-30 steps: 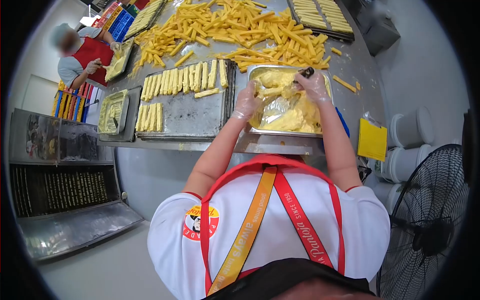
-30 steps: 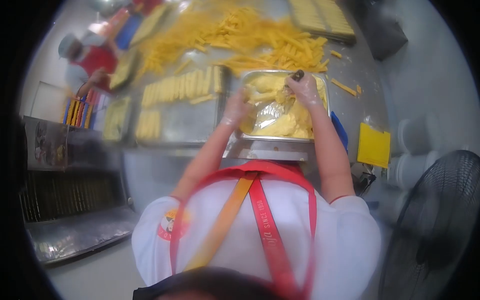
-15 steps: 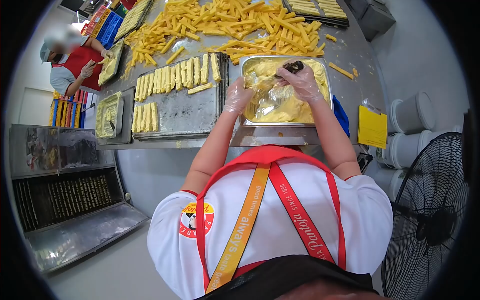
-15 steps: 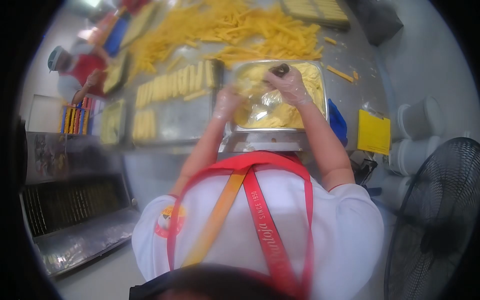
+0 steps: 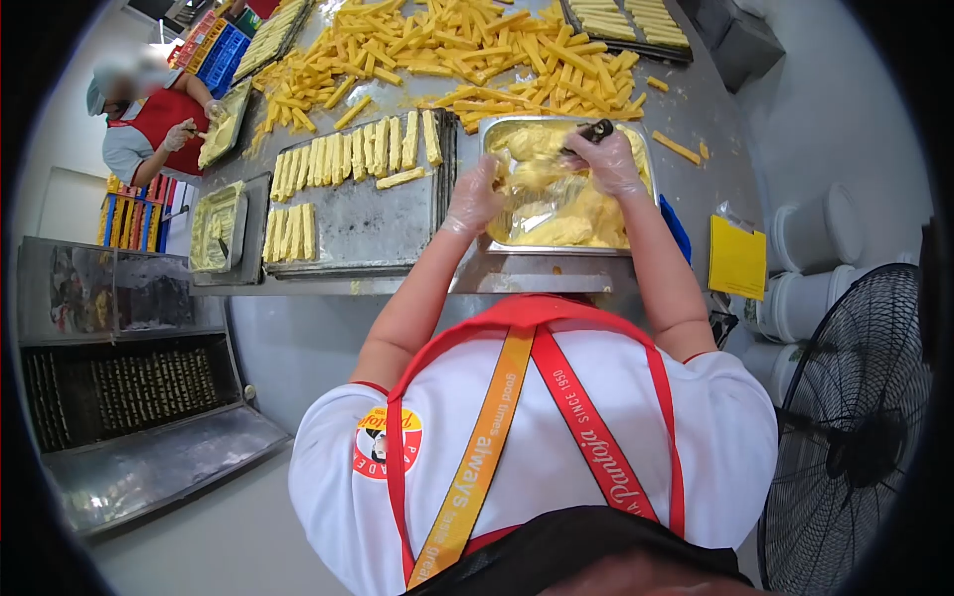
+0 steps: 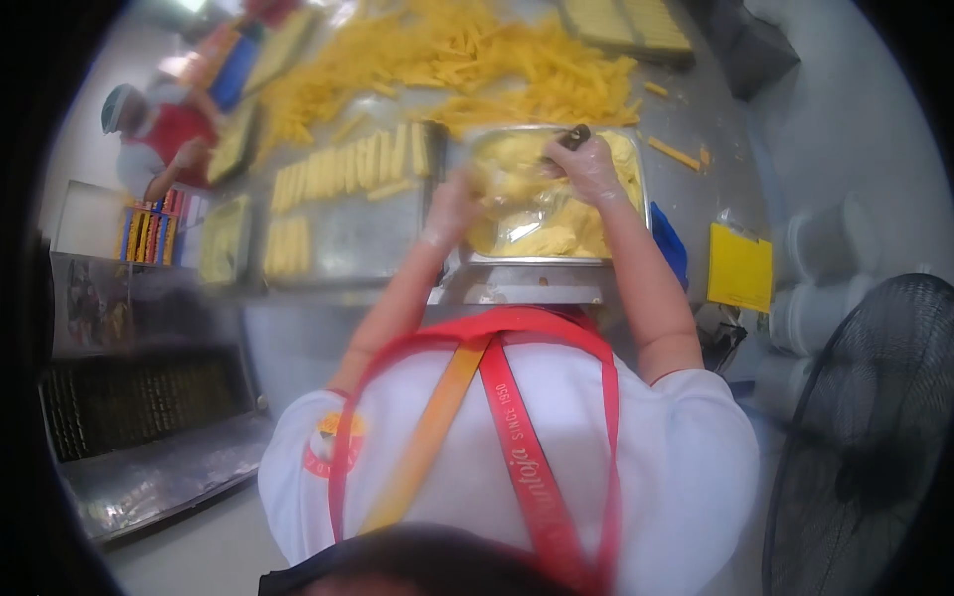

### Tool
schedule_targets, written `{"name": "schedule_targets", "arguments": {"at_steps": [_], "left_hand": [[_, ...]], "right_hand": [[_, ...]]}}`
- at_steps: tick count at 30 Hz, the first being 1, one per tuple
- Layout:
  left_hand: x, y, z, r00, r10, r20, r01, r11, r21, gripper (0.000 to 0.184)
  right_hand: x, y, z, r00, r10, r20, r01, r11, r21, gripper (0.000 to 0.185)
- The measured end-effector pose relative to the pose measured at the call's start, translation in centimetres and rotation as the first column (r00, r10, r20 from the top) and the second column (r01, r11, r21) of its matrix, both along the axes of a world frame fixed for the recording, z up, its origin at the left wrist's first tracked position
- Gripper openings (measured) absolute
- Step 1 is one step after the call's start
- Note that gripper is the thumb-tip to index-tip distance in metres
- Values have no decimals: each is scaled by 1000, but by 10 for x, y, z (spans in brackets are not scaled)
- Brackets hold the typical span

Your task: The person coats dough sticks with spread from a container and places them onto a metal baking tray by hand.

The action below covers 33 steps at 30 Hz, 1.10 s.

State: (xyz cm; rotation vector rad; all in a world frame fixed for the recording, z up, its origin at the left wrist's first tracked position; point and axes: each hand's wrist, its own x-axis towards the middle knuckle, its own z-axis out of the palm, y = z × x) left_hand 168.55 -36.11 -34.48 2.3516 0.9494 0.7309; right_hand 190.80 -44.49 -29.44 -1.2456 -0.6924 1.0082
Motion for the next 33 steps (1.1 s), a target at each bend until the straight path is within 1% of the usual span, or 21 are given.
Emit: {"name": "schedule_targets", "arguments": {"at_steps": [1,4,6,8,11,12,13,14,15,17,18,19,21,22,24,25,26,28,29,32,33], "left_hand": [[-1,-4,5,999,-35,5,35,999,9,38],[-6,-2,4,991,-115,-66,121,987,102,38],[-7,-1,7,982,-147,-118,168,968,187,39],[-10,5,-4,968,-194,-158,236,918,320,38],[-13,0,-7,955,-234,-184,289,878,381,36],[-12,-2,-3,952,-229,-203,292,877,381,36],[-11,-4,-1,950,-221,-220,292,877,381,35],[-11,-6,-2,952,-207,-225,281,882,379,35],[-11,-7,-3,954,-191,-231,269,886,378,35],[-10,-6,-5,962,-185,-203,251,893,374,34],[-9,-6,-7,966,-196,-168,246,898,365,33],[-8,-9,-10,969,-206,-133,241,903,355,32],[-1,-13,-14,970,-191,-153,233,908,348,29],[-5,-10,-13,975,-149,-167,200,913,354,28],[-9,-14,-11,983,-80,-168,139,916,377,26],[-9,-10,-22,993,-27,-112,64,939,338,19],[-15,-12,-17,998,5,-62,13,959,282,18],[-34,-23,7,998,65,22,-68,985,158,17],[-45,-26,17,986,142,89,-153,979,137,18],[-98,-27,31,874,369,315,-434,886,164,18],[-126,-23,34,842,475,256,-516,847,127,19]], "right_hand": [[17,10,-25,980,-17,199,30,998,-62,14],[33,14,-37,860,-15,510,112,981,-159,15],[9,2,2,964,-8,266,30,996,-81,15],[-8,-6,26,999,13,-30,-11,998,62,16],[5,-1,15,992,97,86,-94,995,-44,15],[16,6,4,958,93,271,-54,988,-147,14],[29,13,-10,888,109,447,2,971,-240,13],[28,14,-4,784,144,604,72,945,-319,13],[28,10,2,770,199,606,29,938,-344,17],[10,-2,21,936,116,333,-75,988,-133,19],[0,-7,31,981,96,169,-94,995,-21,21],[-4,-7,34,993,90,76,-93,995,37,21],[13,-5,20,939,105,328,-85,993,-76,17],[19,8,10,883,143,447,-102,988,-115,15],[38,23,-17,808,175,562,-52,972,-228,14],[31,23,-14,847,126,516,-2,972,-234,13],[28,17,-10,881,72,467,56,966,-254,11],[21,8,-3,840,90,536,70,960,-271,11],[18,9,1,819,93,566,79,959,-272,11],[16,9,-8,802,45,596,84,979,-187,15],[18,11,-13,798,67,599,78,974,-212,14]]}}
